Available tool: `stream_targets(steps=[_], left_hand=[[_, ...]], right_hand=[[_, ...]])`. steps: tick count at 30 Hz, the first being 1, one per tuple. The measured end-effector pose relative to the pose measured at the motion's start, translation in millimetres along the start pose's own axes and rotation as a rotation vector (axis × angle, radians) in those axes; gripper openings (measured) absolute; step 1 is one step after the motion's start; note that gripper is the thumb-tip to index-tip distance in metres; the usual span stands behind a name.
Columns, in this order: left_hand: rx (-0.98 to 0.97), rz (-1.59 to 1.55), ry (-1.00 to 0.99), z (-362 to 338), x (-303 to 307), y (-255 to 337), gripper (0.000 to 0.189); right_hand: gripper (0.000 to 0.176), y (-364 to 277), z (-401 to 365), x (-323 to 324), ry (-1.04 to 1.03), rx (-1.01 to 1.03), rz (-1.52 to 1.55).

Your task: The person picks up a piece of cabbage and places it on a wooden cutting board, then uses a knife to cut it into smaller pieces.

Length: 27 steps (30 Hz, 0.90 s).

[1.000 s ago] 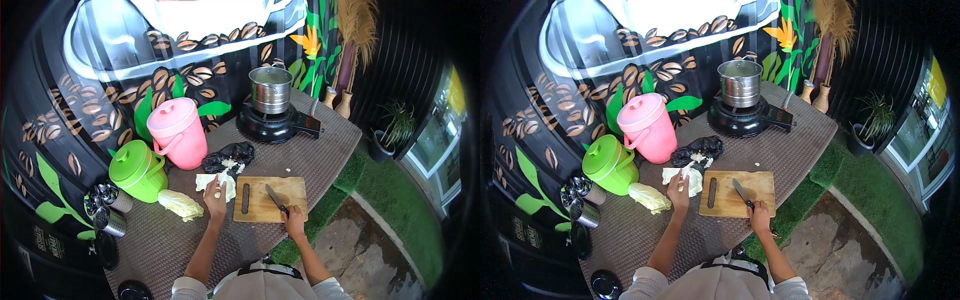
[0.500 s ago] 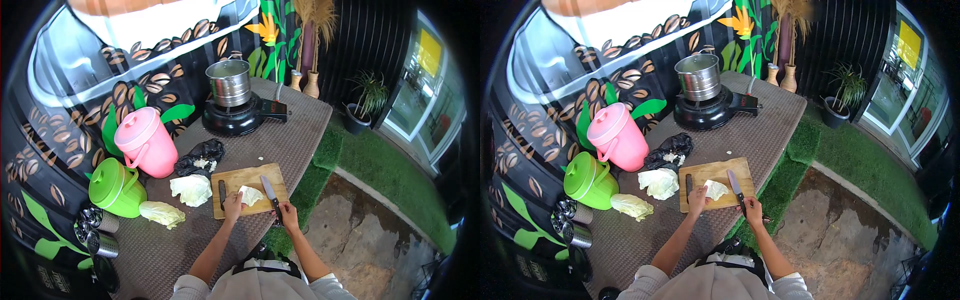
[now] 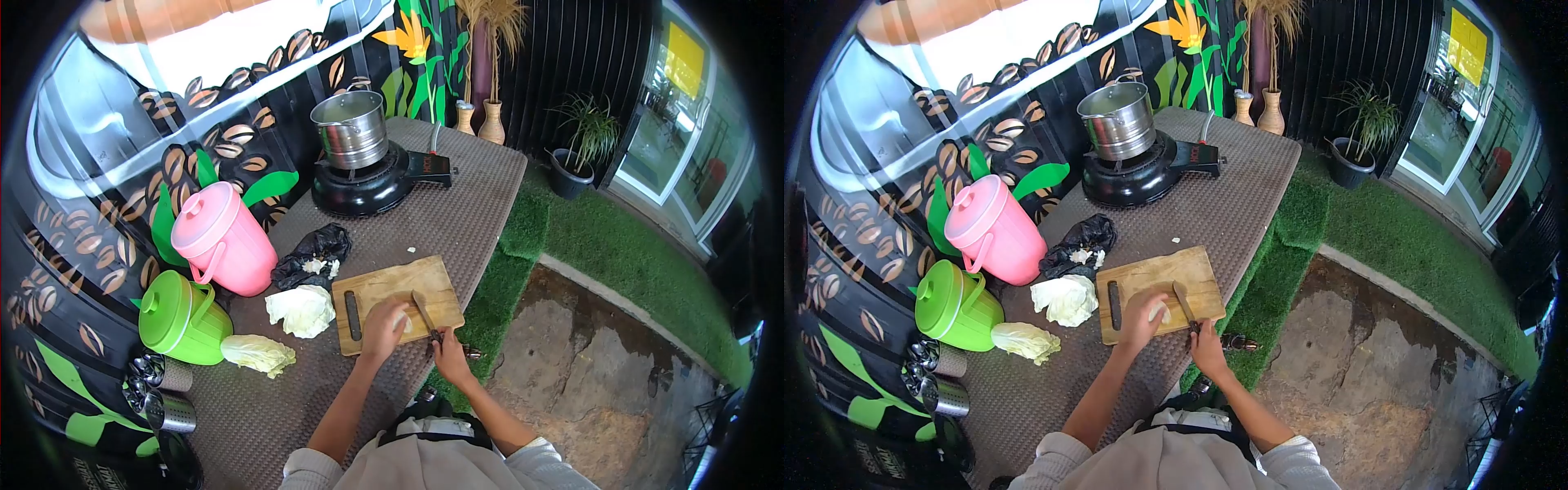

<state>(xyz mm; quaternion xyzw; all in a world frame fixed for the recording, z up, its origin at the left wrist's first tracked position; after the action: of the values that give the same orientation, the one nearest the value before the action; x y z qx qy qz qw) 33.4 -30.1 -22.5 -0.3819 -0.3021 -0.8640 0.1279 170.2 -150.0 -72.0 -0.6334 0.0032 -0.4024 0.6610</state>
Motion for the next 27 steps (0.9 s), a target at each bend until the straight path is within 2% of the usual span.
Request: stream_targets(steps=[1,3,4,6,8,10,13,14,16,17,21,23,26,27], left_hand=[[-0.063,-0.051,-0.200,-1.2,-10.0,-1.8,0.024],[-0.067,0.031,-0.233,-4.5,-19.4,-3.0,0.025],[-0.069,0.111,-0.268,-5.2,-24.6,-3.2,0.026],[-0.064,0.083,-0.243,-3.9,-30.6,-4.9,0.027],[-0.054,0.053,-0.220,-2.9,-36.3,-4.8,0.028],[-0.023,0.003,0.011,2.8,-31.6,1.5,0.029],[-0.016,0.151,0.058,5.0,-12.6,26.9,0.029],[-0.017,0.151,0.060,1.2,-13.6,26.6,0.029],[-0.012,0.132,-0.079,-14.9,-24.2,21.7,0.030],[-0.102,0.188,0.023,-20.5,-27.8,23.4,0.028],[-0.155,0.096,0.070,-18.9,-20.0,19.1,0.024],[-0.148,-0.118,-0.084,-12.6,-19.8,12.6,0.017],[-0.218,-0.126,-0.082,-2.7,-28.0,-7.2,0.013],[-0.149,-0.102,-0.117,2.7,-27.0,-9.8,0.017]], right_hand=[[0.018,-1.0,-0.5,-2.7,0.001,0.001,0.001],[0.018,3.7,2.4,-7.5,-0.059,-0.213,0.068],[0.018,4.2,4.9,-5.4,-0.054,-0.212,0.070],[0.024,10.3,7.9,-2.6,-0.191,-0.299,-0.042],[0.025,13.1,10.1,1.4,-0.212,-0.294,-0.021],[0.026,15.2,11.4,4.4,-0.238,-0.283,-0.005],[0.025,20.1,11.3,5.0,-0.239,-0.255,-0.005],[0.025,24.3,9.3,3.2,-0.224,-0.244,0.023],[0.025,27.1,6.7,0.7,-0.210,-0.226,0.049],[0.025,27.6,4.8,-0.9,-0.215,-0.253,0.046],[0.026,21.8,11.9,1.1,-0.233,-0.252,0.029],[0.026,24.1,14.9,3.0,-0.236,-0.222,0.015],[0.025,25.6,21.5,-0.5,-0.271,-0.238,0.006],[0.025,21.3,21.6,1.9,-0.263,-0.253,-0.005]])
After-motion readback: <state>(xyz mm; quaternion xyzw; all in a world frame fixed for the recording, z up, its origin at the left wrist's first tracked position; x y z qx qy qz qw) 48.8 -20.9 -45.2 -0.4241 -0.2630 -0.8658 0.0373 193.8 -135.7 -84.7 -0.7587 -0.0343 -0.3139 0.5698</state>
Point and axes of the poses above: each hand's wrist, its own z-axis towards the middle knuckle, its own x-axis out of the back of the hand, y = z × x, the point moved 3 cm from there along z, towards the middle knuckle, and after that the axes turned 8 degrees about -x, right-handed, at the moved point
